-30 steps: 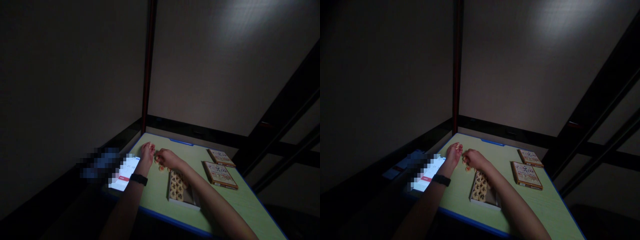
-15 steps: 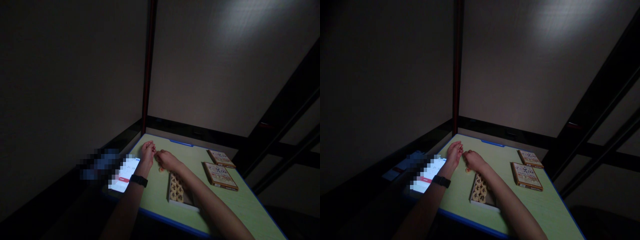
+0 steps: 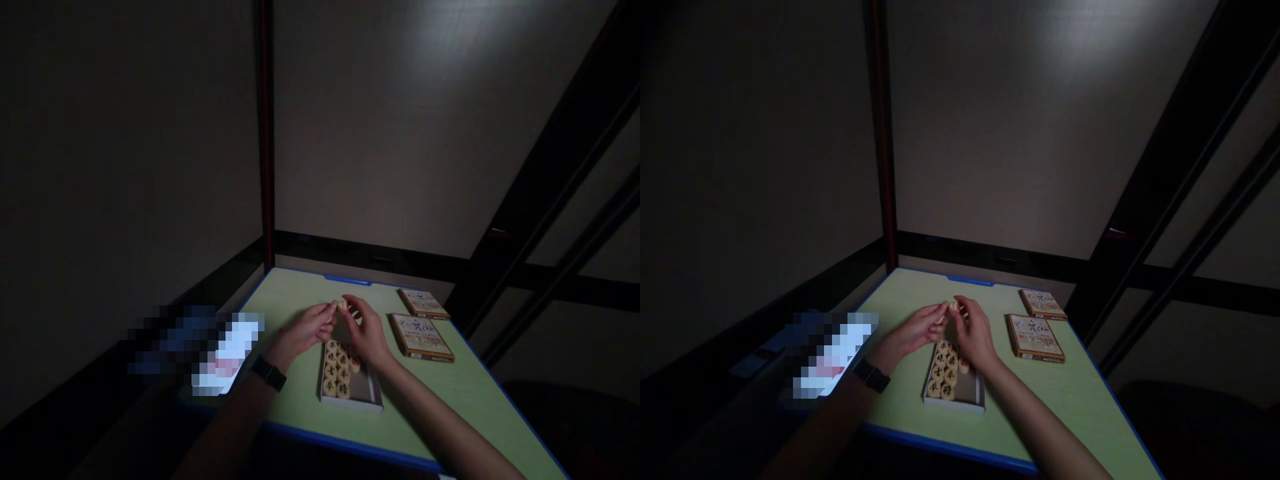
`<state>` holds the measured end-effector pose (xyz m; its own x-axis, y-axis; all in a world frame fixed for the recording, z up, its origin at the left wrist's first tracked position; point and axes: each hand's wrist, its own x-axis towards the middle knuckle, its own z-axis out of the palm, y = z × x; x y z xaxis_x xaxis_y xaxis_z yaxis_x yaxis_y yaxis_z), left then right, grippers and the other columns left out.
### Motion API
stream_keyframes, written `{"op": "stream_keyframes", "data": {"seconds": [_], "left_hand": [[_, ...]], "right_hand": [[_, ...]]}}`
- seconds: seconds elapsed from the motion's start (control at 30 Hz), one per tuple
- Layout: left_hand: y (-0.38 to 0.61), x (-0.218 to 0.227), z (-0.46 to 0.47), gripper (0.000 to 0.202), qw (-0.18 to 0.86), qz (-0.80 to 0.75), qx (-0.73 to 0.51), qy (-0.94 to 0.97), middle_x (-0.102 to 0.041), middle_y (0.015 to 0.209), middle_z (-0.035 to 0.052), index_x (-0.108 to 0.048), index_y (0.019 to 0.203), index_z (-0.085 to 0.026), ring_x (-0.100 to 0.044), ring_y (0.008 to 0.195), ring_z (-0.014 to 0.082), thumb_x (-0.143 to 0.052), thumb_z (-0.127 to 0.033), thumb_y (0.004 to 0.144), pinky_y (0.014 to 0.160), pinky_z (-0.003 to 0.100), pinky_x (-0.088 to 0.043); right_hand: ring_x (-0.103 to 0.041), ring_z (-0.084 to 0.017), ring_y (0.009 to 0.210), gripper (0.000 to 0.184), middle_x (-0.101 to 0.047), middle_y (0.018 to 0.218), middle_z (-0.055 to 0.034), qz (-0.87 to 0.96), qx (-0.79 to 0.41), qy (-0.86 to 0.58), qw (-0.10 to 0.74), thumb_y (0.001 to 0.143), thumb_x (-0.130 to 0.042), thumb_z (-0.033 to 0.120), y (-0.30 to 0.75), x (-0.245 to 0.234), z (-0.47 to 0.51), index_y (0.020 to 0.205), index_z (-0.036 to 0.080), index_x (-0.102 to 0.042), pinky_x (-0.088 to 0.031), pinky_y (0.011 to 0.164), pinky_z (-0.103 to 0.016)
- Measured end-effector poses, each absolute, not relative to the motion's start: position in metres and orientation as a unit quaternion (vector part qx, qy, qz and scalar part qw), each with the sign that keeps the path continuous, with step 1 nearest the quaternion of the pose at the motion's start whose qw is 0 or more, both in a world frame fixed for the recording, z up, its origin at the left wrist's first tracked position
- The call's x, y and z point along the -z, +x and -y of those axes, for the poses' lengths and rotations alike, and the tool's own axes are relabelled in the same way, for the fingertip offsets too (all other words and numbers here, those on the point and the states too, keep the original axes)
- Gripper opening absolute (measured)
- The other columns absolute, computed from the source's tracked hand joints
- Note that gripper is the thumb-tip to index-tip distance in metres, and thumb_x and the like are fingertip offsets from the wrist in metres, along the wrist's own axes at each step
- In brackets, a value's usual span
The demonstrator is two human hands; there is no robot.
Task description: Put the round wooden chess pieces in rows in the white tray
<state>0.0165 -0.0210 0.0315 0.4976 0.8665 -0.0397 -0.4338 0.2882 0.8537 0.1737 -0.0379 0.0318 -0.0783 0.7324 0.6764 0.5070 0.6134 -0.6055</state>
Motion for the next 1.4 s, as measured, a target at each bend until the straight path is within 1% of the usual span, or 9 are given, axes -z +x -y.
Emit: {"op": "stream_keyframes", "data": {"seconds": [0.13, 0.23, 0.37, 0.57, 0.67, 0.8, 0.97, 1.1, 1.4], "left_hand": [[0.017, -0.031, 0.022, 0.052, 0.735, -0.274, -0.422, 0.455, -0.044, 0.066, -0.0073, -0.059, 0.088, -0.015, -0.032, 0.046, 0.0000, -0.087, -0.050, 0.062, 0.041, 0.013, -0.015], [0.016, -0.036, 0.024, 0.054, 0.730, -0.271, -0.428, 0.458, -0.043, 0.064, -0.0080, -0.057, 0.088, -0.016, -0.031, 0.045, -0.0002, -0.086, -0.052, 0.061, 0.040, 0.012, -0.015], [0.015, -0.042, 0.026, 0.046, 0.732, -0.276, -0.430, 0.449, -0.040, 0.059, -0.0091, -0.053, 0.083, -0.016, -0.027, 0.041, 0.0000, -0.079, -0.052, 0.070, 0.037, 0.012, -0.011], [0.015, -0.041, 0.022, 0.044, 0.741, -0.304, -0.405, 0.440, -0.036, 0.053, -0.0102, -0.051, 0.076, -0.017, -0.020, 0.036, -0.0001, -0.068, -0.058, 0.079, 0.036, 0.014, -0.006], [0.015, -0.041, 0.024, 0.044, 0.736, -0.319, -0.396, 0.448, -0.037, 0.052, -0.0097, -0.051, 0.075, -0.018, -0.021, 0.036, -0.0001, -0.066, -0.058, 0.080, 0.037, 0.015, -0.006], [0.018, -0.040, 0.026, 0.048, 0.708, -0.328, -0.388, 0.490, -0.038, 0.053, -0.0093, -0.052, 0.075, -0.017, -0.021, 0.037, 0.0003, -0.067, -0.063, 0.077, 0.038, 0.016, -0.007], [0.022, -0.032, 0.025, 0.060, 0.627, -0.374, -0.413, 0.544, -0.037, 0.052, -0.0092, -0.053, 0.073, -0.016, -0.024, 0.037, 0.0014, -0.063, -0.075, 0.070, 0.037, 0.017, -0.010], [0.023, -0.029, 0.024, 0.062, 0.596, -0.387, -0.419, 0.565, -0.038, 0.052, -0.0080, -0.055, 0.072, -0.016, -0.027, 0.038, 0.0027, -0.058, -0.078, 0.072, 0.037, 0.018, -0.012], [0.023, -0.031, 0.026, 0.063, 0.586, -0.391, -0.409, 0.580, -0.038, 0.052, -0.0076, -0.053, 0.069, -0.017, -0.028, 0.038, 0.0031, -0.056, -0.079, 0.073, 0.037, 0.018, -0.015]], "right_hand": [[-0.065, -0.022, 0.086, 0.029, -0.072, 0.101, -0.0094, 0.708, -0.118, -0.429, 0.549, 0.091, -0.057, 0.034, 0.169, -0.026, 0.040, 0.115, 0.020, -0.065, -0.054, 0.082, -0.039], [-0.066, -0.022, 0.085, 0.029, -0.073, 0.101, -0.0080, 0.685, -0.174, -0.421, 0.568, 0.089, -0.060, 0.032, 0.169, -0.025, 0.040, 0.115, 0.021, -0.066, -0.054, 0.080, -0.037], [-0.066, -0.020, 0.087, 0.022, -0.073, 0.103, -0.0074, 0.659, -0.230, -0.390, 0.601, 0.086, -0.062, 0.028, 0.175, -0.028, 0.040, 0.105, 0.021, -0.070, -0.055, 0.079, -0.034], [-0.066, -0.022, 0.094, 0.013, -0.070, 0.100, -0.0081, 0.657, -0.233, -0.359, 0.621, 0.080, -0.069, 0.026, 0.177, -0.033, 0.041, 0.092, 0.022, -0.074, -0.056, 0.079, -0.035], [-0.066, -0.022, 0.092, 0.010, -0.071, 0.096, -0.0077, 0.675, -0.204, -0.350, 0.617, 0.082, -0.069, 0.025, 0.174, -0.034, 0.046, 0.089, 0.022, -0.075, -0.056, 0.080, -0.035], [-0.066, -0.021, 0.089, 0.024, -0.073, 0.101, -0.0069, 0.707, -0.141, -0.360, 0.592, 0.083, -0.068, 0.022, 0.171, -0.033, 0.051, 0.106, 0.024, -0.072, -0.055, 0.083, -0.037], [-0.067, -0.021, 0.090, 0.014, -0.073, 0.097, -0.0068, 0.742, -0.103, -0.355, 0.559, 0.087, -0.061, 0.019, 0.171, -0.029, 0.051, 0.096, 0.022, -0.071, -0.055, 0.083, -0.035], [-0.067, -0.021, 0.092, 0.015, -0.073, 0.098, -0.0073, 0.758, -0.077, -0.363, 0.537, 0.089, -0.058, 0.017, 0.173, -0.029, 0.051, 0.099, 0.022, -0.068, -0.055, 0.084, -0.035], [-0.065, -0.023, 0.091, 0.017, -0.071, 0.098, -0.0102, 0.802, -0.010, -0.357, 0.478, 0.093, -0.053, 0.021, 0.179, -0.034, 0.051, 0.106, 0.019, -0.064, -0.054, 0.082, -0.037]]}}
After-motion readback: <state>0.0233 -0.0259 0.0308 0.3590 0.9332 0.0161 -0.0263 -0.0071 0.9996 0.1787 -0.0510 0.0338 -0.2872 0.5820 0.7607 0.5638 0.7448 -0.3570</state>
